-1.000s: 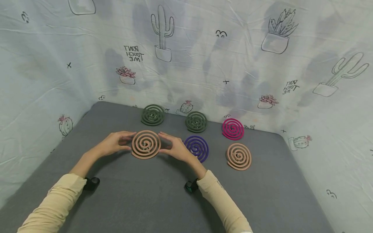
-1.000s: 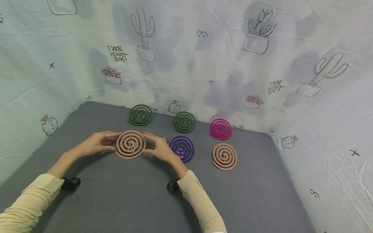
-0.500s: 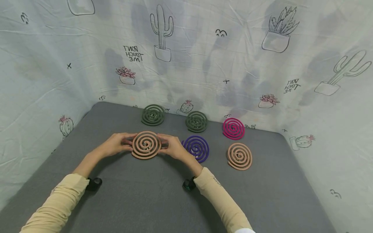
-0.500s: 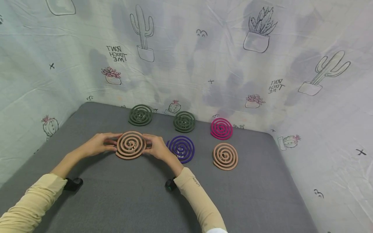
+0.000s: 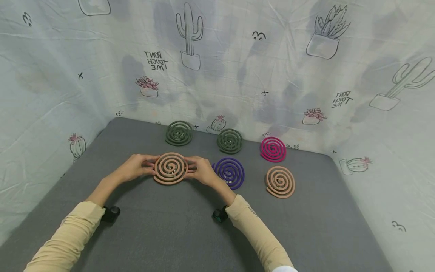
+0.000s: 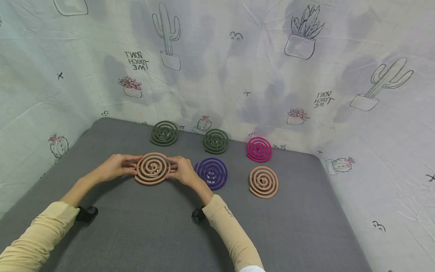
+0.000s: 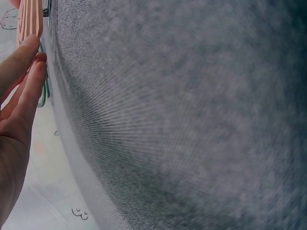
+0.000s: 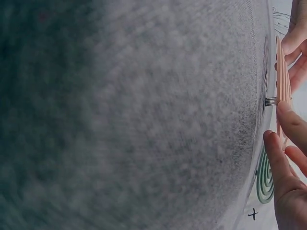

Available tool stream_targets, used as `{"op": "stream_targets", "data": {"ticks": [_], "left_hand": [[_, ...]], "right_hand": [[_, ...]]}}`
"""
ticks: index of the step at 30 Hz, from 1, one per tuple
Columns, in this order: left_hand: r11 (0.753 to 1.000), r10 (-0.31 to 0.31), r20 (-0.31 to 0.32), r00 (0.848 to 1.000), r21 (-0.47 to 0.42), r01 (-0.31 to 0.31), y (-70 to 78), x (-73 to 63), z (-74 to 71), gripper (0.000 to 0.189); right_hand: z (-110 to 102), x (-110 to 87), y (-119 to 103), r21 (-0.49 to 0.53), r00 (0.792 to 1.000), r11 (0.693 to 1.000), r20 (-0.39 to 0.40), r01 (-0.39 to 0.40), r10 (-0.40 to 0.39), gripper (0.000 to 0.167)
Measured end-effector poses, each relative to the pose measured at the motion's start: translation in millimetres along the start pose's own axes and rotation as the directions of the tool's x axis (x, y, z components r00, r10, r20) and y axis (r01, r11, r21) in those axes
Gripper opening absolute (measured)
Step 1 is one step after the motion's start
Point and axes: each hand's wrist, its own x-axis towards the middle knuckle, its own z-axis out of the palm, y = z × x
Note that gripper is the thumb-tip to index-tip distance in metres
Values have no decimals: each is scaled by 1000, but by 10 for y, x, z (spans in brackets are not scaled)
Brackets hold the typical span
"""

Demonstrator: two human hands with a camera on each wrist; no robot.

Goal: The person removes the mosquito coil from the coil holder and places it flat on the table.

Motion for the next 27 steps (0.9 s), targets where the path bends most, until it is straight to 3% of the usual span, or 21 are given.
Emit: {"op": "stream_targets", "data": {"ticks": [12,27], "left_hand": [[997,81,-60,995,8,-80,-46,-12,23,52],[998,55,-55,997,10,-55,27,-57,-30,50]], "right_hand": [[15,6,33,29,1000,1000,-17,-8,8,59],[9,37,30,66,1000,998,-30,7,-5,57]]}}
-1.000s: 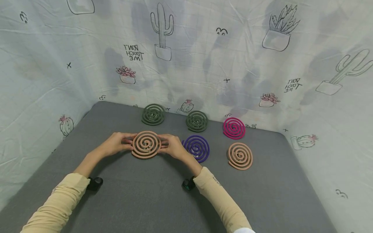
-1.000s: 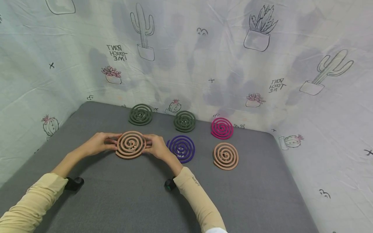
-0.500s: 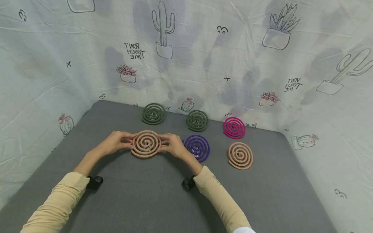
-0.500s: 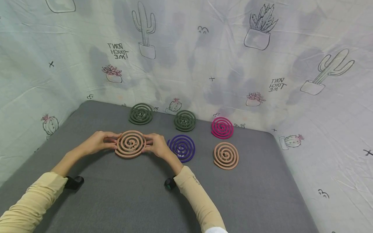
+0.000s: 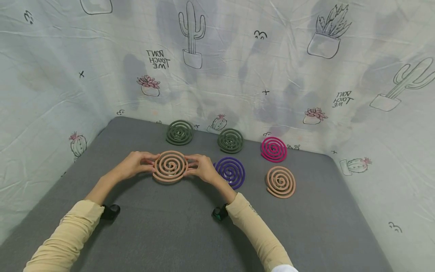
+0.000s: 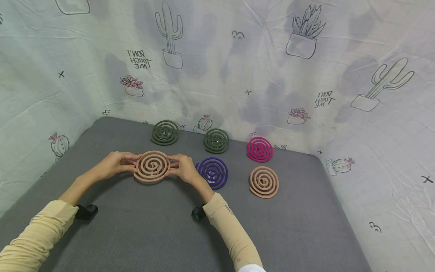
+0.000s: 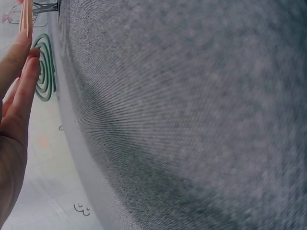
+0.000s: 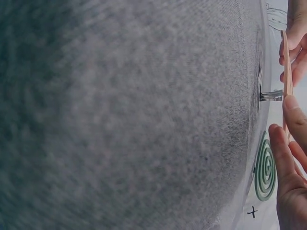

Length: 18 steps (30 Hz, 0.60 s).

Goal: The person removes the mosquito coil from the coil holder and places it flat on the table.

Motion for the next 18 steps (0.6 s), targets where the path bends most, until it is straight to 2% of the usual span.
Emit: {"op": "stream_targets", "data": {"ticks": [18], "left_hand": [[1000,2,-17,1000,-21,-2,73,35,-68,48]], "right_hand": [[-94,4,-45,103,999,994,-16,-32,34,56]]}}
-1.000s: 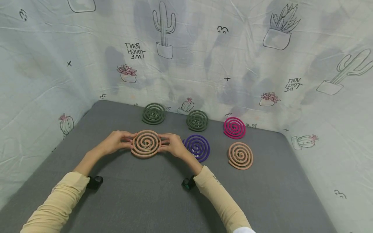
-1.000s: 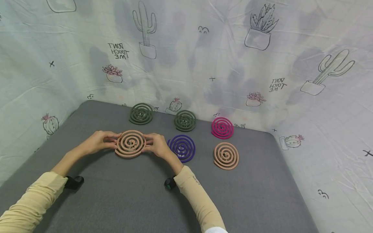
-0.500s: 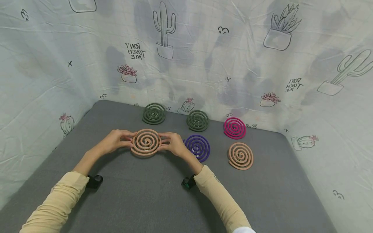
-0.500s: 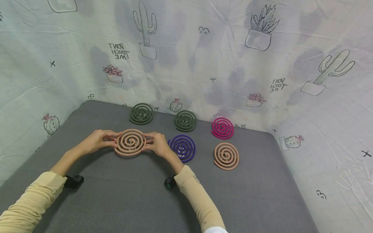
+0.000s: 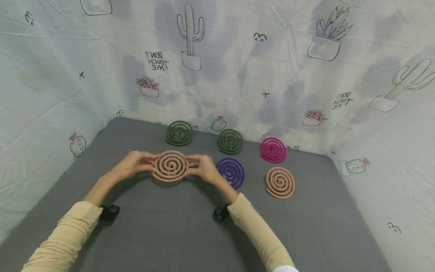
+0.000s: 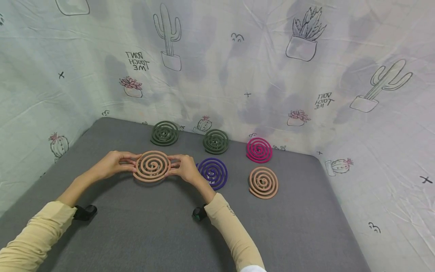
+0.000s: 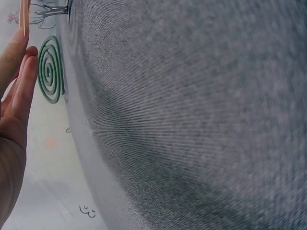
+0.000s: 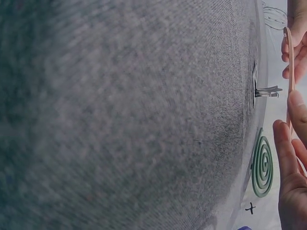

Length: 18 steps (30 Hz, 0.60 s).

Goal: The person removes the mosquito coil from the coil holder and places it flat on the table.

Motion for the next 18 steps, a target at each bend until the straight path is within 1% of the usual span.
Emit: {"op": "stream_targets", "data": {"ticks": [2,5,7,9,12,18], "left_hand": [[1000,2,-4,1000,-5,-2,2,-4,1,48],[1000,2,-9,1000,-12,-2,17,-9,2,48],[1000,1,-10,1000,-14,-1,28,-13,3,47],[1000,-1,-12,1000,-19,0,40,-18,6,47],[1000,-2,-13,1000,-26,1,49,-27,11,48],[1000,-2,-22,1000,-31,1,63,-56,23,48]], "right_hand": [[-5,-7,1,12,1000,1000,0,10,-10,56],[-42,-63,-148,25,1000,999,9,20,-20,54],[-50,-74,-160,37,1000,999,17,16,-17,54],[-52,-81,-170,27,1000,1000,18,10,-10,54],[-19,-46,-28,13,1000,1000,7,3,-3,55],[-5,-72,-30,-16,1000,1000,-3,1,-1,54]]}}
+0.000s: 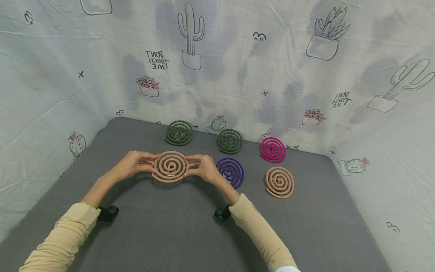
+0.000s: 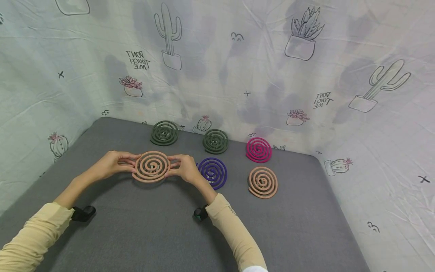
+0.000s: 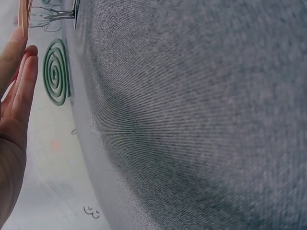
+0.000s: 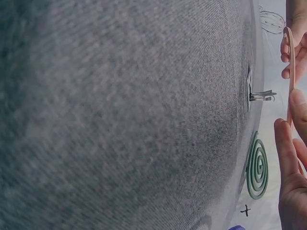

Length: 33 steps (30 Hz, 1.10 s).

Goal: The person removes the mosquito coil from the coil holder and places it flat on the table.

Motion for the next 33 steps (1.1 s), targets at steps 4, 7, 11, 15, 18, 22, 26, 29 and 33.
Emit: {"op": "stream_targets", "data": {"ticks": [4,7,11,15,18,22,26,29,33], "left_hand": [[1000,2,-2,1000,-6,-2,9,-23,7,48],[1000,8,-4,1000,-14,-8,14,-35,12,48],[1000,11,-6,1000,-28,-11,21,-55,20,47],[999,5,-5,1000,-41,-5,22,-79,31,47],[999,-3,-2,1000,-48,3,19,-101,43,47],[998,-18,0,1000,-61,18,24,-123,54,46],[996,-31,4,1000,-86,31,34,-135,58,46],[993,-37,13,999,-115,38,42,-145,55,46],[986,-50,26,998,-157,53,58,-164,46,47]], "right_hand": [[8,-17,-11,2,1000,1000,-1,-1,1,54],[16,-29,-14,10,1000,1000,-2,3,-3,53],[25,-49,-15,22,1000,1000,-2,10,-10,53],[36,-77,-9,39,1000,999,1,16,-16,53],[47,-100,-6,53,1000,998,6,15,-15,53],[55,-121,-19,66,1000,998,16,-2,1,54],[57,-138,-36,64,1000,998,21,-13,11,54],[55,-158,-44,53,1000,999,23,-11,9,54],[55,-185,-38,42,1000,999,14,-13,12,52]]}}
